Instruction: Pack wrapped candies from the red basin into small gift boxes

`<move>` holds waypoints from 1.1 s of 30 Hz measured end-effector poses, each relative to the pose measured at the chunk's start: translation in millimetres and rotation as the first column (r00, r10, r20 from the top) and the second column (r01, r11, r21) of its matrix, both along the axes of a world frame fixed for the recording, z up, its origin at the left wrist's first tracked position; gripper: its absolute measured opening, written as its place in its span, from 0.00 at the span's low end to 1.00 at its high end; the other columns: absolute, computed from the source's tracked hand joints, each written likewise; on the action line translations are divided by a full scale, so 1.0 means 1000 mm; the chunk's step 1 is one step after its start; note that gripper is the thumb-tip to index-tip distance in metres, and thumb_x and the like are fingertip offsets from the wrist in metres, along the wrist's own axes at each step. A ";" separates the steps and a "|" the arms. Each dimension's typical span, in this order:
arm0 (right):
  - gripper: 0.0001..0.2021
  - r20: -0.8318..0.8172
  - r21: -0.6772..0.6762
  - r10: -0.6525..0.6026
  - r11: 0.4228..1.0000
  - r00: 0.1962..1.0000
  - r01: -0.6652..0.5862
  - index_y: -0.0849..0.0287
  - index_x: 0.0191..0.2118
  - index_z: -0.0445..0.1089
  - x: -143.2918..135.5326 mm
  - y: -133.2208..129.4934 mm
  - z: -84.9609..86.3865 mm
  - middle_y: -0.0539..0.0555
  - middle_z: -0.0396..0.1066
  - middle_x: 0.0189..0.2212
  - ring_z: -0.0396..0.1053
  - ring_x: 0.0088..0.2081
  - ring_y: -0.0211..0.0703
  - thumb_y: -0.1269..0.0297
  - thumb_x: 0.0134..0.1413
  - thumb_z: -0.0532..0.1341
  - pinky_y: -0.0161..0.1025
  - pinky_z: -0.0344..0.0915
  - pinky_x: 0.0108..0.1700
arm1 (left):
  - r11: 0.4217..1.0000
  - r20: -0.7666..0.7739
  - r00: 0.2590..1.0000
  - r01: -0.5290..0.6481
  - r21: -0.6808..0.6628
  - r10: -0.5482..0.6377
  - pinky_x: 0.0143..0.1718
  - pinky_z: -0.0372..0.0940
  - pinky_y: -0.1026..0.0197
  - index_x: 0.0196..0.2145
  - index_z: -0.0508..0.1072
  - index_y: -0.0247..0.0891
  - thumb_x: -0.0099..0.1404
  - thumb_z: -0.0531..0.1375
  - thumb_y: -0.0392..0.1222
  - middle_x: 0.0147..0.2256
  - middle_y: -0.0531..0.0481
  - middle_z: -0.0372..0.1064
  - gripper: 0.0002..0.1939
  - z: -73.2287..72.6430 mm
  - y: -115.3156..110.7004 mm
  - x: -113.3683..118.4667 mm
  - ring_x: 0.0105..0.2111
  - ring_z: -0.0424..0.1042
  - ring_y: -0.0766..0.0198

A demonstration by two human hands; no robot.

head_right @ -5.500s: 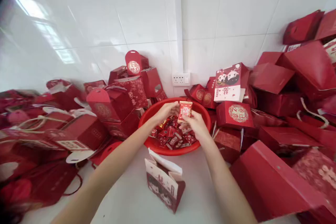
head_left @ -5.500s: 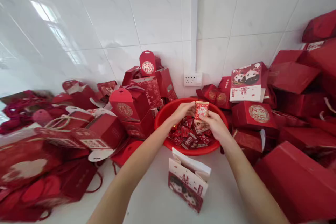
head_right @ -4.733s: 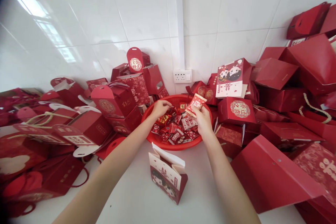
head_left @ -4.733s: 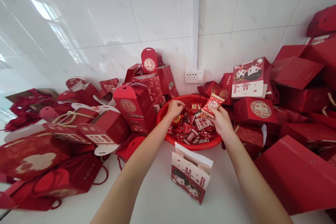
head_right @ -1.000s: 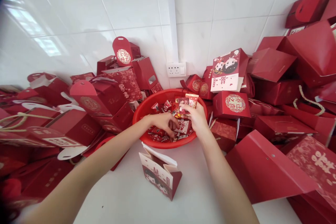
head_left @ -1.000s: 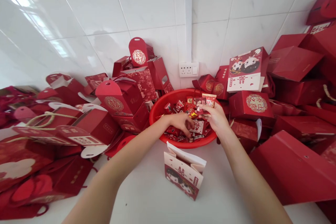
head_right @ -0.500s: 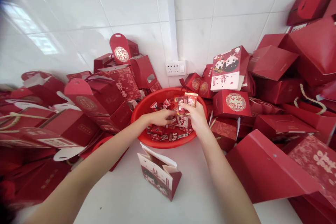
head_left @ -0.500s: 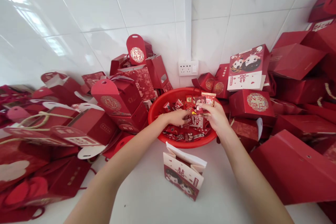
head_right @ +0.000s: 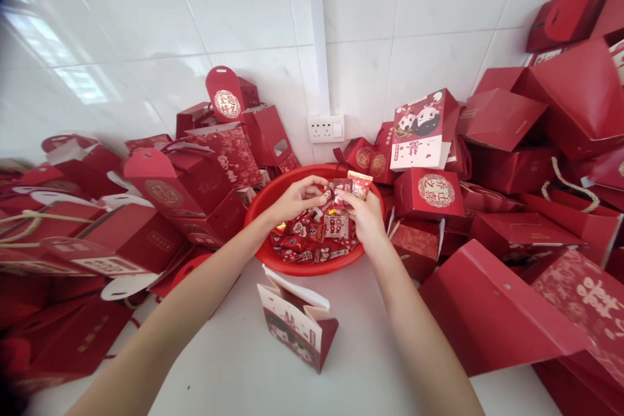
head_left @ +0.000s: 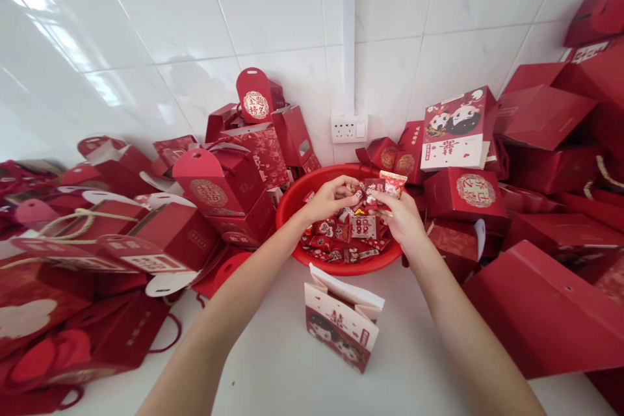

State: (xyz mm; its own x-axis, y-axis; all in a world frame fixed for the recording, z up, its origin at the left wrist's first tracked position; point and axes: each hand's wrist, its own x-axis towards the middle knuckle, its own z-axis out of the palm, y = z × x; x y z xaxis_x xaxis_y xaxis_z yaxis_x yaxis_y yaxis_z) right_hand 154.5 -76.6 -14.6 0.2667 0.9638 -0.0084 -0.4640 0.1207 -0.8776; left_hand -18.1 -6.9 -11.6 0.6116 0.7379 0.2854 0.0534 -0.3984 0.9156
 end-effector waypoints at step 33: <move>0.15 -0.001 -0.028 0.045 0.999 0.999 -0.045 0.58 0.31 0.75 0.003 0.000 0.000 0.50 0.79 0.27 0.74 0.26 0.39 0.70 0.30 0.75 0.33 0.70 0.25 | 0.998 0.046 0.997 -0.061 0.000 0.060 0.53 0.68 0.52 0.52 0.73 0.34 0.48 0.73 0.41 0.54 0.40 0.72 0.32 0.000 0.005 -0.003 0.53 0.72 0.53</move>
